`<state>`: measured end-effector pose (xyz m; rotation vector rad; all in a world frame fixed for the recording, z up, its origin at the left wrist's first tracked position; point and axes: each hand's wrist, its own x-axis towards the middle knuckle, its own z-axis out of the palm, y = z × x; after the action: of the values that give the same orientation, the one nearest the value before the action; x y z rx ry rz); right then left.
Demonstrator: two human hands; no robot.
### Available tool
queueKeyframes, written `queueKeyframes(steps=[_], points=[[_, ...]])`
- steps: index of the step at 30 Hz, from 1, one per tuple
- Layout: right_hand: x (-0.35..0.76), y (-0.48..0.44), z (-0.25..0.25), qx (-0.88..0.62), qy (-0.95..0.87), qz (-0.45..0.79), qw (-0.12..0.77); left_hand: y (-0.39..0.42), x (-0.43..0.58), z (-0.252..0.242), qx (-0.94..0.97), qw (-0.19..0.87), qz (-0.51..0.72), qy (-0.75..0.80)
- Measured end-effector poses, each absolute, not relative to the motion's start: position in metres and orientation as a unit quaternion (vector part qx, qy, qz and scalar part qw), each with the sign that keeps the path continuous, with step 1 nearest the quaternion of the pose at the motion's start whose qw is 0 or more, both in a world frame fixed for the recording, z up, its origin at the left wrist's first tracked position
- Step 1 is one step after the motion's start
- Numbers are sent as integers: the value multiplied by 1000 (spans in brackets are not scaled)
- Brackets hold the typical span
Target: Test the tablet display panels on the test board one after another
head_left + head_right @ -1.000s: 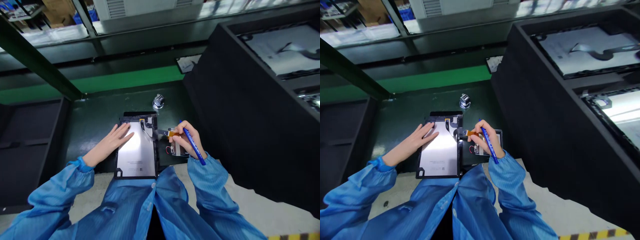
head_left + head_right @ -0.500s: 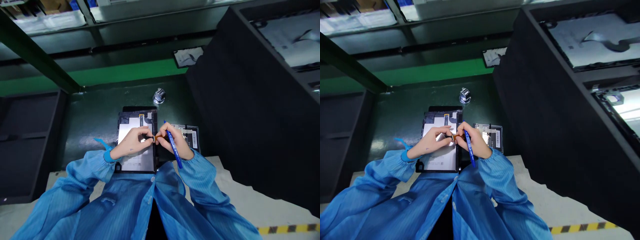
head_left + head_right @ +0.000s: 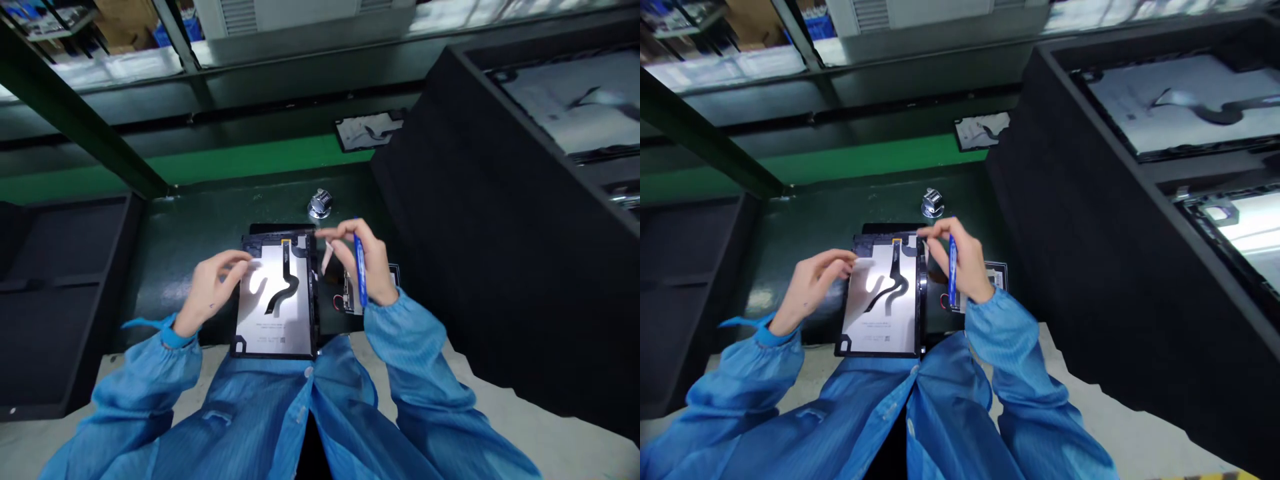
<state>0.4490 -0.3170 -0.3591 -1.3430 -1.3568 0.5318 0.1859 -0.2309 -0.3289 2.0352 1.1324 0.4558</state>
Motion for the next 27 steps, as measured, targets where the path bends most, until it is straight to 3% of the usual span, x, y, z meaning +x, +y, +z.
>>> queueKeyframes(steps=[2,4,9,13,16,20,27], points=[[464,-295,-359,-613,-610,126,486,-225,169,-333,808,263,103,518],[473,-272,-362,-637,-655,63,402,-222,160,-343,819,246,35,517],[471,-236,-372,-648,-705,-19,289,-220,162,-363,750,444,69,485],[468,-228,-370,-659,-697,-52,278,-215,163,-347,642,570,98,503],[475,-235,-361,-659,-688,-3,304,-201,156,-320,605,561,126,551],[484,-275,-354,-646,-634,88,416,-155,150,-286,557,560,212,575],[473,-345,-388,-679,-629,157,344,-38,203,-264,560,503,384,534]])
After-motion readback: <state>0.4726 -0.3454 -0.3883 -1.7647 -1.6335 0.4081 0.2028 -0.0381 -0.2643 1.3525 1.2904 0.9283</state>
